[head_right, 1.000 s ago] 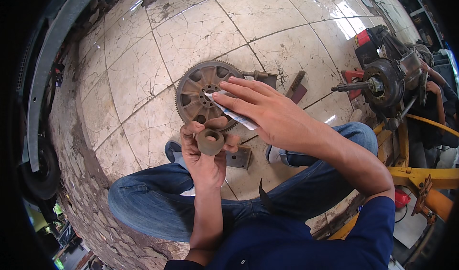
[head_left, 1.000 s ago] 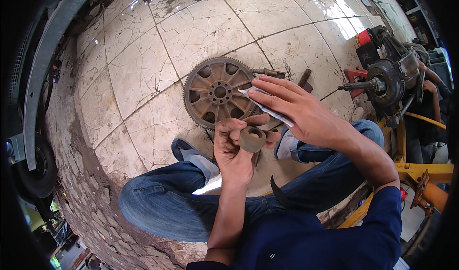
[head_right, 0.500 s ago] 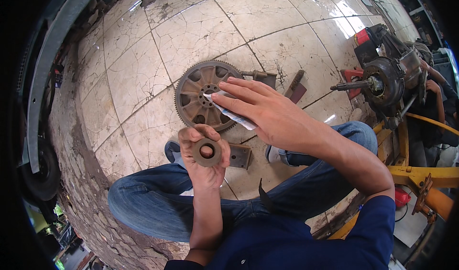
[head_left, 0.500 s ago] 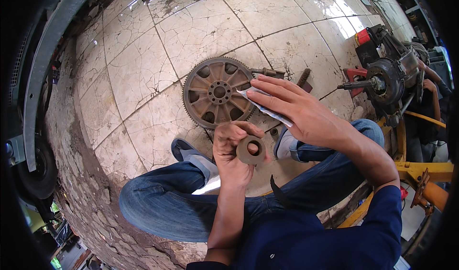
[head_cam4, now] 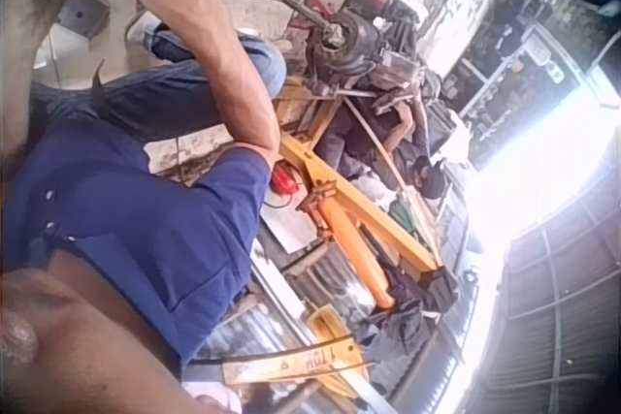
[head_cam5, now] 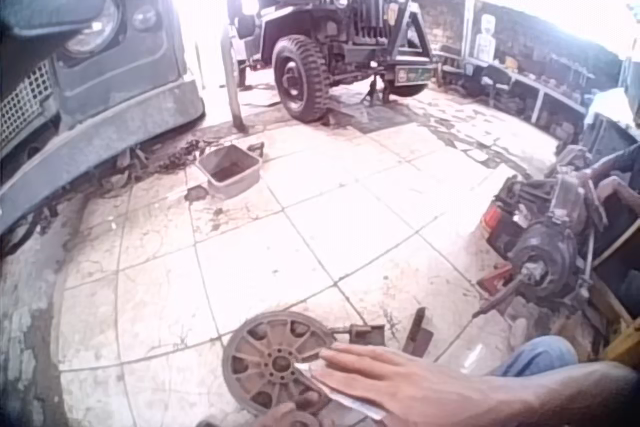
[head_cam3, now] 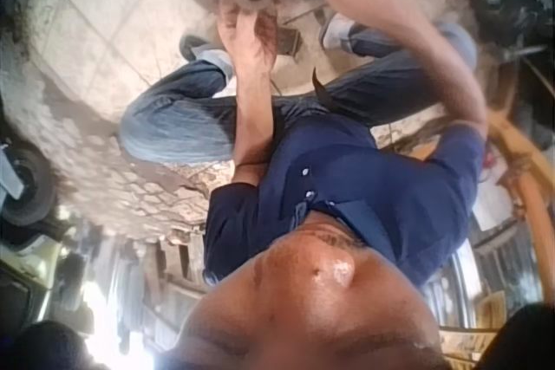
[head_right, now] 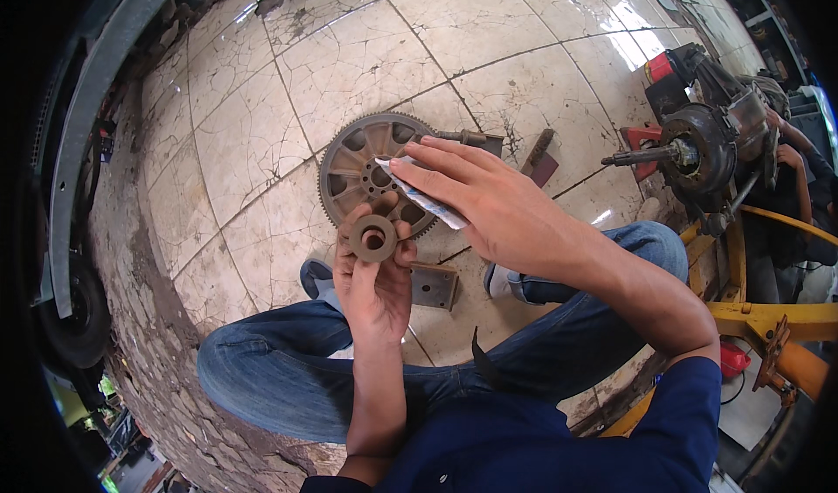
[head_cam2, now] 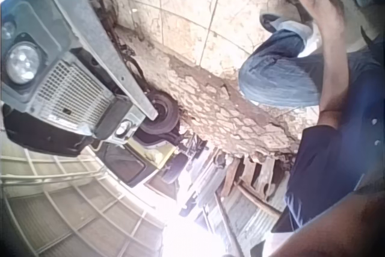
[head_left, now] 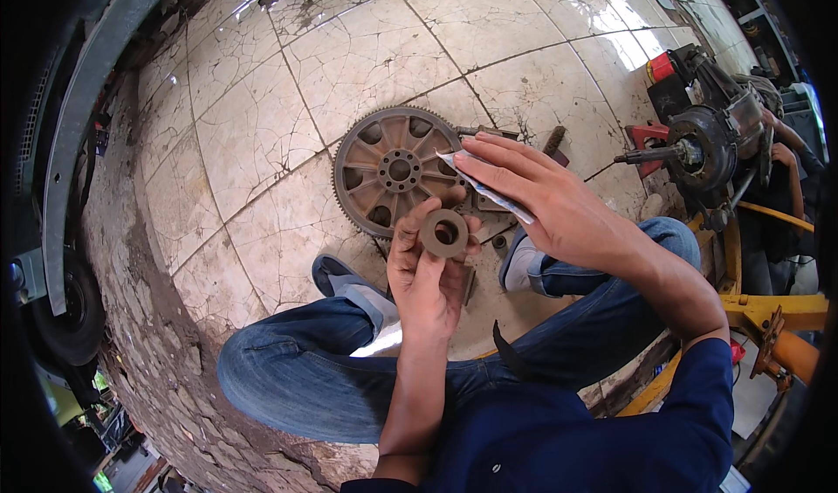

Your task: The person sits on the floor and uses a sanding block to smooth a small metal ring held in the left hand. The person repeatedly rubs the sanding block over the ring's surfaces while a larger gear rests on the floor nearby.

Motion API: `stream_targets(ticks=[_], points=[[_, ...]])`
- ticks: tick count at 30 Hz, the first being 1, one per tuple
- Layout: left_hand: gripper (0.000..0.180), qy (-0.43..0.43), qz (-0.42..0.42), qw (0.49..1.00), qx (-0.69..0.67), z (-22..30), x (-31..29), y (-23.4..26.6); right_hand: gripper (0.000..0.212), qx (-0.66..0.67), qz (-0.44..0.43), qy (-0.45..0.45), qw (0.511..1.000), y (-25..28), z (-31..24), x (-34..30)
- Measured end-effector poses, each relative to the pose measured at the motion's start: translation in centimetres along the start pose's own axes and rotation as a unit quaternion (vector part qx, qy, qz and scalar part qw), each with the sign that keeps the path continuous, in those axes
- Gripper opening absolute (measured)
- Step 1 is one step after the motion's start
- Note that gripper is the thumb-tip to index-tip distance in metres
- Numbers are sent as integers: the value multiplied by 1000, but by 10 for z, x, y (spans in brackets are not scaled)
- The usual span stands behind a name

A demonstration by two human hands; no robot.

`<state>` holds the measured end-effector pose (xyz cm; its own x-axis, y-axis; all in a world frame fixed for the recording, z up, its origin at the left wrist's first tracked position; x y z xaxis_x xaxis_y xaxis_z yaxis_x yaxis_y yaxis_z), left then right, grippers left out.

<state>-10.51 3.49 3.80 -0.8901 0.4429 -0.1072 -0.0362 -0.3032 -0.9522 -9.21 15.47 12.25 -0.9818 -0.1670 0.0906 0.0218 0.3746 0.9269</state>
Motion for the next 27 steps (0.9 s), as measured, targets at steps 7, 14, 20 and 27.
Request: stream_targets(ticks=[7, 14, 20, 27], points=[[41, 85, 152, 985, 13, -17, -2, 35, 65, 20, -10, -33, 999, 0, 6, -2], [45, 50, 162, 977, 128, -13, 0, 30, 66, 58, -25, -10, 998, -13, 0, -5], [44, -32, 150, 948, 278, -5, -2, 32, 65, 155, -54, -11, 986, -33, -11, -9], [50, -120, 62, 899, 416, 5, 0, 24, 48, 286, -85, -68, 952, -41, -7, -7]])
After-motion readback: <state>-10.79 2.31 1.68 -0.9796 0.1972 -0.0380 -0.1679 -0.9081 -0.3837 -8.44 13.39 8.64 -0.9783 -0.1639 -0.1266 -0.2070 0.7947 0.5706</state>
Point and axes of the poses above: each hand's wrist, its own x-axis towards the middle knuckle, its own y-axis out of the back of the hand, z = x × y, the point moved 10 cm from there along x, towards the middle knuckle, and after that the axes turned 14 degrees about -x, right-handed, at the moved point
